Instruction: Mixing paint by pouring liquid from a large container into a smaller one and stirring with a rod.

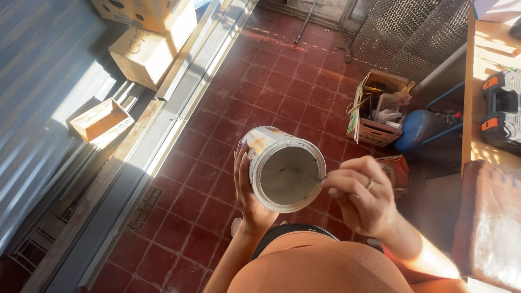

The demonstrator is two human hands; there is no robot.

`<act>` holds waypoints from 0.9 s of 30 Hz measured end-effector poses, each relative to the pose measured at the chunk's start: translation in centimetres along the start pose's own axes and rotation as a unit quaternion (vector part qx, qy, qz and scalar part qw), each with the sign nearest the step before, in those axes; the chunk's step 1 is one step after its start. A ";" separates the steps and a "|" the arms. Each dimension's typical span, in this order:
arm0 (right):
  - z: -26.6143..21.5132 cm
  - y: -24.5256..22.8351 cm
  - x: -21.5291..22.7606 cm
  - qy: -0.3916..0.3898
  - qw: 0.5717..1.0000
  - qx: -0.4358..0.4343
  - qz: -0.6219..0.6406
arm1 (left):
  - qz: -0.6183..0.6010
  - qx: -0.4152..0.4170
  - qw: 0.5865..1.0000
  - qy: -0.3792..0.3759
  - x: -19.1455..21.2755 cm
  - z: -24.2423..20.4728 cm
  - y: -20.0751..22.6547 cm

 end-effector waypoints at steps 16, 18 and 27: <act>5.8 -3.5 -7.7 0.026 0.999 -0.021 0.011 | -0.068 0.009 0.997 -0.041 6.1 2.3 -5.3; 5.1 -3.1 -7.4 0.028 0.996 -0.021 -0.081 | -0.060 0.003 0.997 -0.045 6.7 2.7 -5.7; 8.5 -8.4 -11.2 0.002 0.997 -0.073 -0.014 | -0.076 0.018 0.995 -0.067 10.6 2.6 -8.9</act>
Point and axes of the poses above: each hand's wrist, its own z-axis towards the middle knuckle, its own x-axis out of the back of the hand, y = z × x, the point moved 2 cm from there along z, towards the middle knuckle, and after that the axes turned 6 degrees about -y, right-handed, at the moved point
